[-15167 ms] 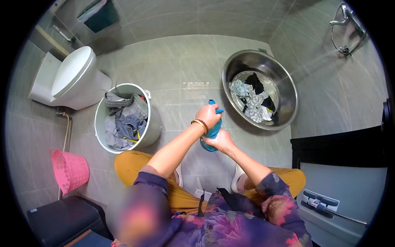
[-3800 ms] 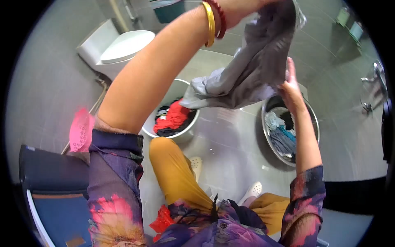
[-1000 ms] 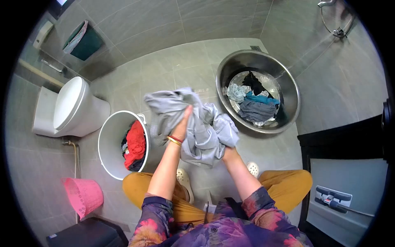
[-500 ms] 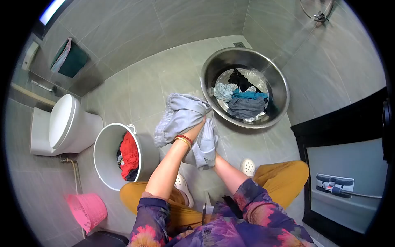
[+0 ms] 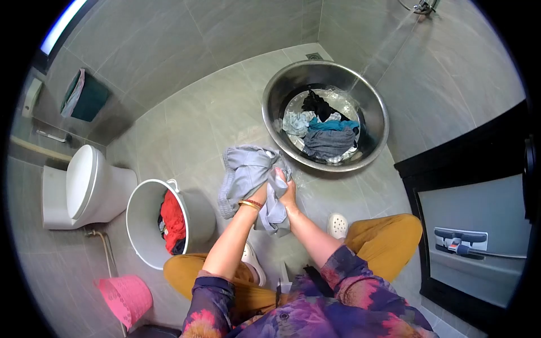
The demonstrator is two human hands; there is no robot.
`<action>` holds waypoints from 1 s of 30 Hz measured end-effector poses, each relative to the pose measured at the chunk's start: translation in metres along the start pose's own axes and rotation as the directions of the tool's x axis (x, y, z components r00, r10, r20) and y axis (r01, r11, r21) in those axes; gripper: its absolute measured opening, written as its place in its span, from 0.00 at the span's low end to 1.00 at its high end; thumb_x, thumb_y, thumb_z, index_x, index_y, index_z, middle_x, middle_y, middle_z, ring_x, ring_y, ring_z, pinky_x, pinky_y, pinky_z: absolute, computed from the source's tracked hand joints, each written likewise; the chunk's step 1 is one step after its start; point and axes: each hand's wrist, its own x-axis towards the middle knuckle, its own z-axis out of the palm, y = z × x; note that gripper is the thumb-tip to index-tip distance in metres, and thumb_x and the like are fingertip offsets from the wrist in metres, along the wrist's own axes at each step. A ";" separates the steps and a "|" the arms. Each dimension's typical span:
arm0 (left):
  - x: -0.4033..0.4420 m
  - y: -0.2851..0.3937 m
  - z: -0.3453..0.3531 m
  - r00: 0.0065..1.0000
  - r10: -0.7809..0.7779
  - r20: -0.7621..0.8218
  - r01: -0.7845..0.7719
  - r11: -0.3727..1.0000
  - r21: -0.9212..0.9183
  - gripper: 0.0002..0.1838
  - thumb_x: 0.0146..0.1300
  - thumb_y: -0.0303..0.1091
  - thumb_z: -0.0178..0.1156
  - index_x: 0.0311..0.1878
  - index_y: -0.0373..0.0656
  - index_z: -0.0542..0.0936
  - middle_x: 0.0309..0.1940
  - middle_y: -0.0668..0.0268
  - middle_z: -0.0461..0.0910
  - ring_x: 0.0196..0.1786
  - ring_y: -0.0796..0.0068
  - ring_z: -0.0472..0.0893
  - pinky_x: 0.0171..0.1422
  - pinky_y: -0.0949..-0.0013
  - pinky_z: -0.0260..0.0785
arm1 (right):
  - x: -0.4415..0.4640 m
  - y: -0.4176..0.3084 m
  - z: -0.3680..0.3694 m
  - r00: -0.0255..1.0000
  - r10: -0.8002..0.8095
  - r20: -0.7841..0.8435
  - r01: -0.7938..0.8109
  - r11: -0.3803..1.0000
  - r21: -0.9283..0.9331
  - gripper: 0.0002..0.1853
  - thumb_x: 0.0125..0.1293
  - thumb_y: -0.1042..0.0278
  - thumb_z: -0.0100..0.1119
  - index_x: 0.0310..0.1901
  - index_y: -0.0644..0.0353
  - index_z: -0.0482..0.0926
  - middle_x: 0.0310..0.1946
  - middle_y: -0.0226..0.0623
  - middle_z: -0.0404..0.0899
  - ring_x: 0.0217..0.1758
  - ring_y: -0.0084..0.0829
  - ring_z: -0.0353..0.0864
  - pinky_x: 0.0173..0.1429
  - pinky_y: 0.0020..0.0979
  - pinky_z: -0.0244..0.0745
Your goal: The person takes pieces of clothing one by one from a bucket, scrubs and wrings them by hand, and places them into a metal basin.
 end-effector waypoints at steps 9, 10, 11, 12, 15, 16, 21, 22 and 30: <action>0.058 0.088 -0.064 0.963 -0.136 0.234 0.071 0.960 0.270 0.15 0.56 0.42 0.51 0.40 0.42 0.77 0.39 0.55 0.76 0.43 0.57 0.75 0.47 0.61 0.66 | 0.002 0.059 0.016 0.769 0.533 0.354 -0.526 0.211 0.824 0.21 0.68 0.55 0.39 0.56 0.60 0.65 0.51 0.37 0.70 0.52 0.30 0.71 0.54 0.31 0.69; 0.064 0.102 -0.079 0.979 0.053 0.199 -0.107 0.956 0.272 0.17 0.56 0.45 0.51 0.41 0.42 0.77 0.40 0.56 0.76 0.43 0.57 0.75 0.47 0.61 0.67 | 0.014 0.044 0.015 0.802 0.477 0.360 -0.545 0.337 0.768 0.23 0.68 0.53 0.37 0.58 0.59 0.62 0.56 0.39 0.65 0.58 0.34 0.66 0.62 0.31 0.62; 0.081 0.092 -0.070 0.962 0.124 0.242 -0.180 0.957 0.226 0.22 0.57 0.49 0.50 0.47 0.43 0.75 0.47 0.55 0.74 0.51 0.57 0.72 0.56 0.61 0.62 | 0.038 -0.020 -0.005 0.799 0.453 0.394 -0.509 0.164 0.845 0.24 0.68 0.52 0.37 0.59 0.60 0.62 0.56 0.39 0.65 0.58 0.35 0.66 0.63 0.32 0.60; 0.086 0.104 -0.079 0.954 0.104 0.280 -0.165 0.965 0.203 0.28 0.59 0.54 0.49 0.55 0.44 0.71 0.55 0.55 0.69 0.60 0.57 0.65 0.64 0.64 0.54 | 0.062 -0.076 -0.023 0.797 0.430 0.424 -0.462 -0.019 0.887 0.25 0.67 0.51 0.37 0.59 0.60 0.62 0.56 0.40 0.65 0.58 0.36 0.66 0.65 0.33 0.58; 0.130 0.138 -0.124 0.888 0.070 0.454 -0.021 0.993 -0.112 0.40 0.55 0.64 0.50 0.58 0.35 0.67 0.61 0.53 0.63 0.65 0.63 0.60 0.68 0.72 0.47 | 0.105 -0.053 -0.028 0.851 0.483 0.207 -0.354 0.234 0.905 0.26 0.67 0.51 0.39 0.59 0.62 0.62 0.56 0.41 0.65 0.57 0.35 0.66 0.63 0.35 0.61; 0.141 0.139 -0.132 0.881 0.148 0.450 -0.027 0.964 -0.263 0.42 0.53 0.65 0.51 0.57 0.33 0.67 0.60 0.52 0.64 0.65 0.64 0.61 0.67 0.74 0.48 | 0.129 -0.033 -0.032 0.909 0.411 0.064 -0.313 0.573 0.758 0.26 0.66 0.50 0.40 0.58 0.62 0.63 0.55 0.41 0.66 0.56 0.35 0.67 0.62 0.35 0.62; 0.136 0.113 -0.141 0.851 0.063 0.522 0.009 0.991 -0.135 0.47 0.48 0.67 0.55 0.55 0.27 0.67 0.49 0.45 0.73 0.54 0.58 0.72 0.57 0.65 0.63 | 0.221 0.020 -0.070 0.853 0.423 -0.306 -0.221 0.824 0.522 0.28 0.62 0.51 0.50 0.57 0.64 0.63 0.51 0.41 0.70 0.50 0.33 0.71 0.55 0.34 0.66; 0.124 0.094 -0.133 0.792 -0.025 0.610 0.093 0.992 -0.080 0.46 0.49 0.66 0.55 0.55 0.27 0.67 0.50 0.45 0.72 0.55 0.57 0.72 0.59 0.65 0.62 | 0.229 0.047 -0.070 0.829 0.505 -0.240 -0.259 0.727 0.636 0.32 0.62 0.49 0.51 0.60 0.64 0.60 0.53 0.41 0.69 0.50 0.33 0.71 0.54 0.33 0.66; -0.063 -0.096 -0.252 0.817 -0.467 0.339 0.524 0.846 -0.099 0.23 0.57 0.39 0.57 0.55 0.39 0.71 0.53 0.54 0.72 0.55 0.65 0.72 0.59 0.67 0.64 | 0.091 0.102 -0.136 0.480 0.809 0.340 -0.838 0.537 -0.094 0.28 0.57 0.45 0.53 0.56 0.53 0.68 0.55 0.31 0.68 0.57 0.35 0.66 0.58 0.43 0.59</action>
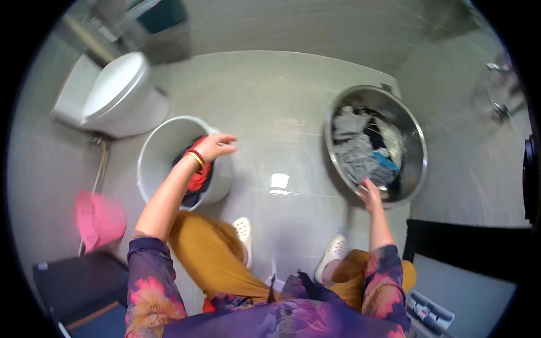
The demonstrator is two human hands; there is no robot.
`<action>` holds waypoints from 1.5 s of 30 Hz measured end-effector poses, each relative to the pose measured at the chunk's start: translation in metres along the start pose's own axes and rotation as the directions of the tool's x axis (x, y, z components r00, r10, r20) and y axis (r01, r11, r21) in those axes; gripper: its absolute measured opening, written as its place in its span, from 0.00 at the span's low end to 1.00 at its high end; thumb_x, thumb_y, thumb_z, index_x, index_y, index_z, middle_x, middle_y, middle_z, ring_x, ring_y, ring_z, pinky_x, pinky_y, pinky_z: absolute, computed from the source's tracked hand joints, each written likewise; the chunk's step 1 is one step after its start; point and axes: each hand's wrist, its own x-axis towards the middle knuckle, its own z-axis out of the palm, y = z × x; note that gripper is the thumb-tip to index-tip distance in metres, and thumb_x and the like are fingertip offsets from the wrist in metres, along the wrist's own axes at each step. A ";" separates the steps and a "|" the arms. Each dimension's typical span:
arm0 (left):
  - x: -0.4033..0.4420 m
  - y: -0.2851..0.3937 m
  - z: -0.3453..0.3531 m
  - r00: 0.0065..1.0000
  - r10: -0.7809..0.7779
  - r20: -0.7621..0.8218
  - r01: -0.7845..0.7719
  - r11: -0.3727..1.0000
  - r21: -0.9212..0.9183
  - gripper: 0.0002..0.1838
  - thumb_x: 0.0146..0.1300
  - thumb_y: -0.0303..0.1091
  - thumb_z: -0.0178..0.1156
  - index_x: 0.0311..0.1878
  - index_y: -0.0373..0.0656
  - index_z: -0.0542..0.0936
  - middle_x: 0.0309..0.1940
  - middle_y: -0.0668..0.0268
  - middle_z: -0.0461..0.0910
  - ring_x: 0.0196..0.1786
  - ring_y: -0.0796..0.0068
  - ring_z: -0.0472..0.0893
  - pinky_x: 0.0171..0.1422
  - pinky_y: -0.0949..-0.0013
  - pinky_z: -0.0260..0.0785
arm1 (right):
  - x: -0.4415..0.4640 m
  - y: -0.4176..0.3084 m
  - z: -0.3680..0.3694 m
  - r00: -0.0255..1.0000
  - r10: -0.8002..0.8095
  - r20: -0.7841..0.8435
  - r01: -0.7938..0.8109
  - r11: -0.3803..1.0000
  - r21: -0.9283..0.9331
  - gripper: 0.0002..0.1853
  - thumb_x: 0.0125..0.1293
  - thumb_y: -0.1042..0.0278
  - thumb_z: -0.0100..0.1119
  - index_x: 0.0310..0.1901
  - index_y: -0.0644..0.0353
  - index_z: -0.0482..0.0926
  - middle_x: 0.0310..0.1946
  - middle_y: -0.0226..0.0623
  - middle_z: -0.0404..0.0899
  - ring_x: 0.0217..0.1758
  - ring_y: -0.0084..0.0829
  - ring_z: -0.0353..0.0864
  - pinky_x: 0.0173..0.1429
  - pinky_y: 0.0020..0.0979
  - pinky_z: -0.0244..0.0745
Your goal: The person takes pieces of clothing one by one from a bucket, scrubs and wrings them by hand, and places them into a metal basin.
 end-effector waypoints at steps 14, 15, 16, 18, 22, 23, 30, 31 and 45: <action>-0.106 -0.214 0.036 0.841 -0.486 -0.238 0.530 0.827 0.185 0.60 0.27 0.49 0.75 0.64 0.41 0.52 0.57 0.50 0.66 0.59 0.55 0.67 0.63 0.62 0.59 | -0.046 0.016 0.072 0.986 0.127 0.108 -0.104 0.975 -0.196 0.22 0.58 0.51 0.53 0.49 0.56 0.70 0.37 0.32 0.76 0.35 0.27 0.77 0.39 0.29 0.72; -0.102 -0.224 0.045 0.809 -0.515 -0.284 0.579 0.780 0.237 0.60 0.27 0.49 0.75 0.64 0.41 0.52 0.57 0.50 0.66 0.59 0.55 0.67 0.63 0.61 0.59 | -0.051 0.012 0.081 0.986 0.106 0.132 -0.074 0.971 -0.227 0.21 0.58 0.51 0.53 0.49 0.56 0.70 0.37 0.33 0.76 0.35 0.27 0.77 0.39 0.29 0.72; -0.098 -0.234 0.051 0.776 -0.538 -0.330 0.625 0.726 0.285 0.59 0.27 0.49 0.75 0.64 0.41 0.52 0.57 0.50 0.66 0.59 0.55 0.67 0.62 0.60 0.59 | -0.057 0.010 0.089 0.984 0.088 0.154 -0.046 0.965 -0.258 0.21 0.59 0.52 0.53 0.48 0.56 0.70 0.37 0.33 0.76 0.35 0.27 0.77 0.39 0.29 0.72; -0.103 -0.206 0.035 0.707 -0.621 -0.340 0.707 0.615 0.347 0.43 0.41 0.43 0.70 0.62 0.47 0.61 0.60 0.62 0.64 0.62 0.60 0.63 0.62 0.57 0.59 | -0.072 0.006 0.106 0.973 0.029 0.228 0.035 0.962 -0.271 0.17 0.60 0.54 0.53 0.45 0.56 0.73 0.34 0.32 0.76 0.34 0.25 0.76 0.35 0.26 0.71; -0.096 -0.215 0.029 0.688 -0.623 -0.372 0.726 0.591 0.352 0.23 0.50 0.42 0.60 0.50 0.46 0.75 0.58 0.62 0.66 0.62 0.62 0.63 0.62 0.56 0.58 | -0.092 0.007 0.126 0.973 0.043 0.228 0.054 0.914 -0.403 0.16 0.61 0.55 0.52 0.44 0.57 0.73 0.35 0.33 0.77 0.35 0.24 0.77 0.36 0.26 0.71; -0.100 -0.206 0.024 0.642 -0.610 -0.465 0.747 0.634 0.199 0.19 0.52 0.41 0.57 0.46 0.45 0.78 0.58 0.62 0.67 0.62 0.62 0.63 0.62 0.55 0.58 | -0.100 0.004 0.129 0.970 0.028 0.242 0.072 0.915 -0.398 0.15 0.61 0.56 0.52 0.43 0.57 0.74 0.35 0.33 0.78 0.35 0.24 0.77 0.36 0.26 0.70; -0.116 -0.133 -0.074 0.816 -0.096 -0.570 -0.375 0.663 -0.648 0.23 0.49 0.31 0.60 0.50 0.37 0.72 0.43 0.66 0.75 0.45 0.77 0.74 0.52 0.72 0.66 | -0.112 0.001 0.115 0.958 0.056 0.283 -0.004 0.983 -0.181 0.21 0.61 0.51 0.51 0.48 0.58 0.71 0.39 0.36 0.76 0.40 0.27 0.76 0.43 0.31 0.72; -0.118 -0.101 -0.083 0.799 -0.048 -0.599 -0.433 0.645 -0.630 0.25 0.49 0.31 0.60 0.52 0.35 0.70 0.43 0.65 0.75 0.45 0.77 0.74 0.53 0.72 0.66 | -0.115 -0.001 0.120 0.957 0.049 0.287 0.001 0.985 -0.172 0.21 0.61 0.51 0.51 0.48 0.58 0.71 0.39 0.36 0.76 0.40 0.27 0.76 0.43 0.31 0.72; -0.065 0.112 0.058 0.845 0.513 -0.150 -0.346 0.313 -0.885 0.24 0.47 0.30 0.53 0.50 0.37 0.65 0.42 0.61 0.74 0.45 0.73 0.74 0.52 0.69 0.67 | -0.168 -0.071 0.214 0.557 -0.327 0.763 -0.416 0.686 0.597 0.41 0.59 0.34 0.42 0.66 0.56 0.51 0.63 0.43 0.56 0.65 0.43 0.57 0.65 0.51 0.54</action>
